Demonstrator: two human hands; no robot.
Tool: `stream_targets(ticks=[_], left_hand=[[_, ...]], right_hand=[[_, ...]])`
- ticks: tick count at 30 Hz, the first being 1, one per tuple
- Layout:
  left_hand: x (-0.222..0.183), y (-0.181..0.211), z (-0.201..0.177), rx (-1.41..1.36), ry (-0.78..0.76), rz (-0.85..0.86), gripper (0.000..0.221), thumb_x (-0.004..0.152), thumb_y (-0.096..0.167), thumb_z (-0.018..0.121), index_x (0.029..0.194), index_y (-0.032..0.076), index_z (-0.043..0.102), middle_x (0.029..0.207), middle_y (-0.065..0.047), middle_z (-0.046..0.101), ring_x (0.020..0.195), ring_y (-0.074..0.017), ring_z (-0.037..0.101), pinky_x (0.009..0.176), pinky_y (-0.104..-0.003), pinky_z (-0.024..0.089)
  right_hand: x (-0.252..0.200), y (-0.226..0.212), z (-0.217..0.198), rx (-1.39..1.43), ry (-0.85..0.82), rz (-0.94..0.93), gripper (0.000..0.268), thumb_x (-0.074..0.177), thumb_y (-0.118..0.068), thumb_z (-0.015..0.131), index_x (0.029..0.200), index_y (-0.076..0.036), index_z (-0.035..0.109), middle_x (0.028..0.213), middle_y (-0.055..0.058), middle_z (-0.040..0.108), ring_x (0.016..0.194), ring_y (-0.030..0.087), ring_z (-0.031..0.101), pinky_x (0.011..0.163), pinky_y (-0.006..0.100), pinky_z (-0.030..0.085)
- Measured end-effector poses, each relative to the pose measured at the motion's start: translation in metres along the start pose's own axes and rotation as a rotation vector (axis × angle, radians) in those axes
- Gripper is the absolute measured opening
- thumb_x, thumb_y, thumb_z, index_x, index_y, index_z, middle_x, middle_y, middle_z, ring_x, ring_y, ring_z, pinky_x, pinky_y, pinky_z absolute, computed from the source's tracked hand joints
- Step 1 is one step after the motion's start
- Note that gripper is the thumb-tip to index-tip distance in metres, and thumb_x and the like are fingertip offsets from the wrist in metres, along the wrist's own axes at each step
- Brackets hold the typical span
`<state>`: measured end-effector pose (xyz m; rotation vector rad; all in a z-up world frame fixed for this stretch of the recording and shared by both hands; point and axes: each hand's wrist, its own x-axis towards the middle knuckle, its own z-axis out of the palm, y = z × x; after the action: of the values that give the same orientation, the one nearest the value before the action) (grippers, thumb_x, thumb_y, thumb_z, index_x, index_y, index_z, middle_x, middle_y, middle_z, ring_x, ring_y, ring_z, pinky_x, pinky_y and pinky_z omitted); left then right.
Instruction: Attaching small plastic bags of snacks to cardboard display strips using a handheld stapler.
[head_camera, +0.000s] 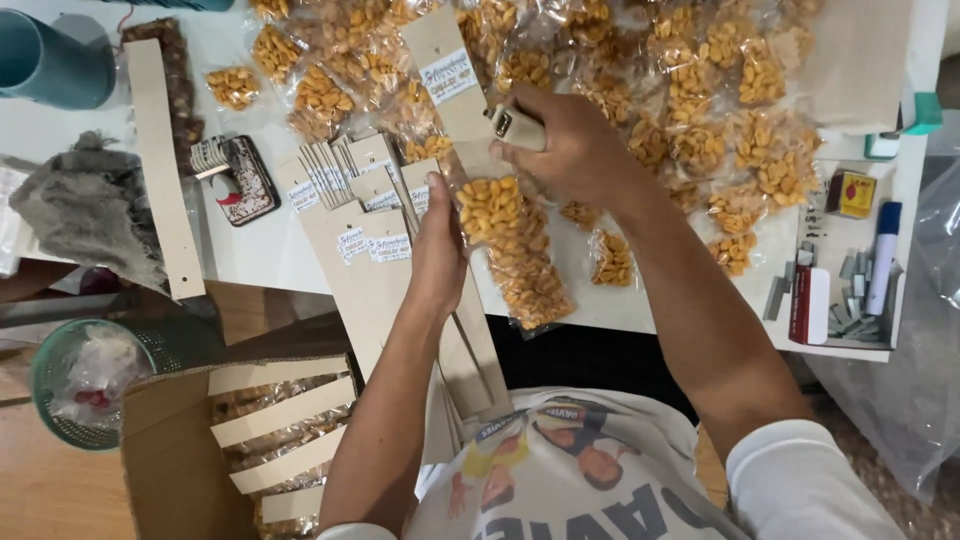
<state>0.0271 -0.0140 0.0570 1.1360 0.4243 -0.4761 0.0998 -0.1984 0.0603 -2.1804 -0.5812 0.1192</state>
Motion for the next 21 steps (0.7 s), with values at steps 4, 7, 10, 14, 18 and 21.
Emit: stream_targets(ticks=[4, 7, 10, 14, 18, 21], left_hand=[[0.012, -0.017, -0.008, 0.086, -0.009, 0.115, 0.051, 0.092, 0.053, 0.045, 0.106, 0.008, 0.064, 0.11, -0.015, 0.073, 0.109, -0.0299, 0.07, 0.1, -0.042, 0.055], [0.023, -0.032, -0.013, 0.101, 0.0, 0.258, 0.031, 0.097, 0.039, 0.06, 0.101, 0.009, 0.069, 0.128, -0.016, 0.047, 0.124, -0.0295, 0.044, 0.099, -0.044, 0.053], [0.018, -0.032, -0.007, 0.213, 0.034, 0.407, 0.025, 0.099, 0.037, 0.058, 0.092, 0.013, 0.058, 0.114, -0.009, 0.032, 0.111, -0.0222, 0.029, 0.088, -0.039, 0.04], [0.002, -0.022, -0.002, 0.424, -0.02, 0.562, 0.047, 0.104, 0.038, 0.053, 0.065, 0.021, 0.032, 0.061, 0.008, 0.028, 0.061, -0.0086, 0.026, 0.064, -0.026, 0.023], [0.008, -0.037, -0.014, 0.56, -0.066, 0.611, 0.042, 0.1, 0.047, 0.057, 0.114, 0.012, 0.077, 0.066, 0.001, 0.068, 0.049, -0.0098, 0.042, 0.048, -0.025, 0.035], [-0.001, -0.031, -0.006, 0.683, -0.024, 0.618, 0.041, 0.101, 0.044, 0.058, 0.108, 0.011, 0.081, 0.065, 0.008, 0.046, 0.062, -0.007, 0.038, 0.055, -0.026, 0.03]], right_hand=[[0.002, 0.0, -0.001, -0.003, 0.015, 0.04, 0.027, 0.098, -0.025, 0.075, 0.112, -0.01, 0.058, 0.09, 0.003, 0.066, 0.074, 0.019, 0.062, 0.066, 0.035, 0.045], [0.005, -0.019, 0.001, 0.096, 0.093, 0.147, 0.018, 0.098, -0.023, 0.076, 0.105, -0.013, 0.063, 0.087, 0.001, 0.067, 0.067, 0.012, 0.059, 0.054, 0.027, 0.046], [0.01, -0.04, 0.01, 0.427, 0.266, 0.313, 0.034, 0.091, -0.049, 0.062, 0.099, -0.016, 0.062, 0.081, -0.003, 0.061, 0.062, 0.007, 0.053, 0.047, 0.02, 0.046], [0.021, -0.044, 0.035, 0.922, 0.446, 0.327, 0.065, 0.078, -0.074, 0.056, 0.099, -0.014, 0.066, 0.079, -0.001, 0.065, 0.071, 0.015, 0.068, 0.058, 0.026, 0.059], [0.018, -0.021, 0.052, 0.815, 0.536, 0.182, 0.058, 0.091, -0.073, 0.042, 0.082, -0.017, 0.057, 0.061, -0.003, 0.051, 0.048, 0.014, 0.058, 0.039, 0.025, 0.048], [0.007, -0.029, 0.041, 0.862, 0.521, 0.173, 0.054, 0.097, -0.062, 0.043, 0.073, -0.017, 0.059, 0.059, -0.004, 0.052, 0.044, 0.014, 0.055, 0.039, 0.026, 0.044]])
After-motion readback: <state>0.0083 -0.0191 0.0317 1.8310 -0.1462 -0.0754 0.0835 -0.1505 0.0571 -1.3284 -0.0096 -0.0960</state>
